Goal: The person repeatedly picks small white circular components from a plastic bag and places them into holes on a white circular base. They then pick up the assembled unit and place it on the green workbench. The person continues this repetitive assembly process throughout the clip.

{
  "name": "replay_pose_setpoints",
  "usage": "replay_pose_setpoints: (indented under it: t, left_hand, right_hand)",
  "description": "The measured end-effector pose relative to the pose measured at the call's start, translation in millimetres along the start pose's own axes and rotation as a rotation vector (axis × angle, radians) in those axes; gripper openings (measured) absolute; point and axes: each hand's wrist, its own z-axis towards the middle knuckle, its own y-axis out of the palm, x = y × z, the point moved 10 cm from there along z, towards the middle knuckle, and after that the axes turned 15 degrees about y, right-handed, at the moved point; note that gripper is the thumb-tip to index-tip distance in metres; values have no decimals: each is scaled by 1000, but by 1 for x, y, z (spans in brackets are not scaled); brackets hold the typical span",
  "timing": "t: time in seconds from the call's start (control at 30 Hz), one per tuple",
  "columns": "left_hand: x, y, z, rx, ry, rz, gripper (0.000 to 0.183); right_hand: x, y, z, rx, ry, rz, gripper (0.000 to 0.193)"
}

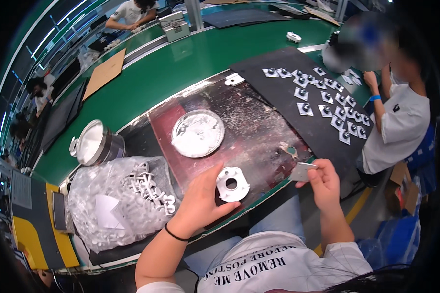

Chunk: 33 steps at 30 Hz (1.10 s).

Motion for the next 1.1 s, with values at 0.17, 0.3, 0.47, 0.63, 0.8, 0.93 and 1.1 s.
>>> replay_pose_setpoints:
  t: [0.17, 0.3, 0.47, 0.63, 0.8, 0.93, 1.1]
  left_hand:
    - [0, -2, -2, 50, 6, -33, 98]
    - [-1, 2, -2, 9, -45, -47, 102]
    - [0, 1, -2, 25, -48, -22, 103]
    - [0, 2, -3, 59, -5, -36, 104]
    - [2, 1, -3, 68, 18, -21, 105]
    - [2, 0, -3, 66, 20, -23, 105]
    - [3, 1, -2, 55, 6, -32, 102]
  right_hand:
    - [21, 89, 24, -289, 280, -8, 24]
    - [34, 123, 39, -422, 383, -34, 30]
    - [46, 135, 38, -468, 448, -172, 29]
    - [50, 140, 40, -488, 446, -185, 26]
    - [52, 141, 40, -482, 421, -156, 21]
    - [49, 144, 40, -477, 406, -192, 18]
    - [52, 142, 41, -493, 364, -208, 16]
